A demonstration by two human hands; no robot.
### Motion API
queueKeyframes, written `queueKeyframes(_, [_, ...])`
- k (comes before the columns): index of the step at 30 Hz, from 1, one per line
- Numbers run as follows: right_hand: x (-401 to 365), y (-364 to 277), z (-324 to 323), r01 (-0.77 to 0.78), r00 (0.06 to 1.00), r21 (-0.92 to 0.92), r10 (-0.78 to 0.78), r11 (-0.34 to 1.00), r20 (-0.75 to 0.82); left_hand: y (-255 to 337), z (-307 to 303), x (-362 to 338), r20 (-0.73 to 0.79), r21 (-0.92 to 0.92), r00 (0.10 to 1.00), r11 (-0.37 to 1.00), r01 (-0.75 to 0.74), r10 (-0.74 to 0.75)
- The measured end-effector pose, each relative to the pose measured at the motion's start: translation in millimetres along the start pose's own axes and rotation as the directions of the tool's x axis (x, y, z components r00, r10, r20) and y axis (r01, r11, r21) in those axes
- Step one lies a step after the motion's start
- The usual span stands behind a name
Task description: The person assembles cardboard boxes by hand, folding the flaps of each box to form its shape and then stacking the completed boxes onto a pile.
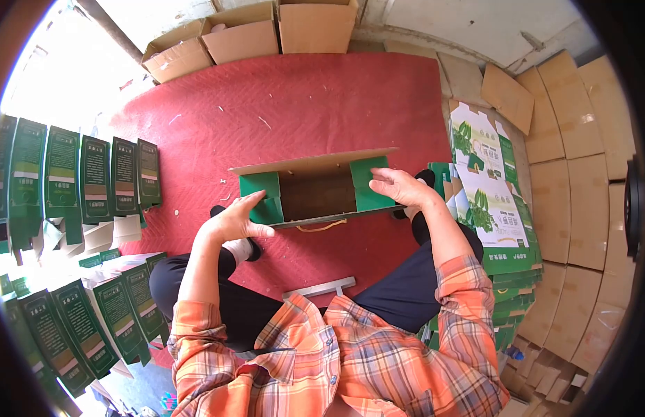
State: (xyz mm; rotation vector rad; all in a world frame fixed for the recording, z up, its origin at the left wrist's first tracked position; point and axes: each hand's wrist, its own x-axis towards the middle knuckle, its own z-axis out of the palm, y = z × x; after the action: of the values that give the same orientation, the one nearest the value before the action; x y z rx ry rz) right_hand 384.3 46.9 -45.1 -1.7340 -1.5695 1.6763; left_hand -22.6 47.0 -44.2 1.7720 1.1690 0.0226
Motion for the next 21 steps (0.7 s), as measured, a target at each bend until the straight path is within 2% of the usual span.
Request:
queueKeyframes(2, [-7,-7,-3,-0.005,0.999,-0.015,0.005,1.000,0.036,8,-1,2,-0.073,-0.054,0.997,0.998,0.036,-0.040])
queueKeyframes(3, [-8,-9,-4,-0.008,0.997,-0.032,0.011,0.999,0.072,9,4,4,-0.196,-0.073,0.976,0.994,0.079,-0.093])
queueKeyframes(4, [-5,-5,-4,-0.008,0.997,-0.033,0.011,0.999,0.071,7,6,8,-0.196,-0.074,0.976,0.994,0.079,-0.092])
queueKeyframes(6, [9,11,-3,0.026,1.000,-0.162,-0.025,0.986,0.009,3,9,17,-0.309,-0.112,0.940,0.987,0.118,-0.147])
queueKeyframes(7, [14,15,2,0.027,1.000,-0.162,-0.026,0.986,0.009,2,14,21,-0.376,-0.070,0.914,0.988,0.135,-0.152])
queueKeyframes(8, [18,21,9,0.057,0.987,-0.335,-0.104,0.940,-0.124,2,21,24,-0.376,-0.070,0.914,0.988,0.135,-0.151])
queueKeyframes(9, [20,22,15,0.058,0.950,-0.500,-0.202,0.864,-0.238,6,28,26,-0.490,0.093,0.871,0.992,0.087,-0.031])
queueKeyframes(10, [18,15,22,0.059,0.949,-0.499,-0.203,0.864,-0.240,6,33,28,-0.576,0.258,0.811,0.964,0.058,0.106])
queueKeyframes(12, [14,3,34,0.029,0.837,-0.747,-0.425,0.664,-0.345,1,44,35,-0.518,0.448,0.826,0.893,0.042,0.221])
queueKeyframes(13, [15,6,38,0.056,0.806,-0.789,-0.494,0.612,-0.326,12,47,31,-0.491,0.487,0.827,0.874,0.000,0.274])
queueKeyframes(14, [18,11,41,0.056,0.806,-0.788,-0.493,0.613,-0.327,23,52,27,-0.462,0.523,0.826,0.851,-0.040,0.323])
queueKeyframes(16, [20,15,46,0.153,0.783,-0.832,-0.579,0.533,-0.227,38,59,20,-0.325,0.544,0.892,0.834,-0.095,0.313])
queueKeyframes(17, [19,18,49,0.152,0.859,-0.810,-0.482,0.566,-0.175,34,68,22,-0.319,0.562,0.897,0.823,-0.081,0.306])
queueKeyframes(18, [12,12,54,0.151,0.859,-0.810,-0.480,0.566,-0.176,27,76,26,-0.315,0.580,0.901,0.812,-0.067,0.300])
queueKeyframes(20, [-4,1,67,0.212,0.836,-0.853,-0.541,0.478,-0.096,20,78,32,-0.324,0.607,0.888,0.792,-0.069,0.326])
queueKeyframes(21, [-4,3,71,0.198,0.861,-0.890,-0.507,0.410,-0.042,19,79,34,-0.332,0.633,0.875,0.771,-0.071,0.353])
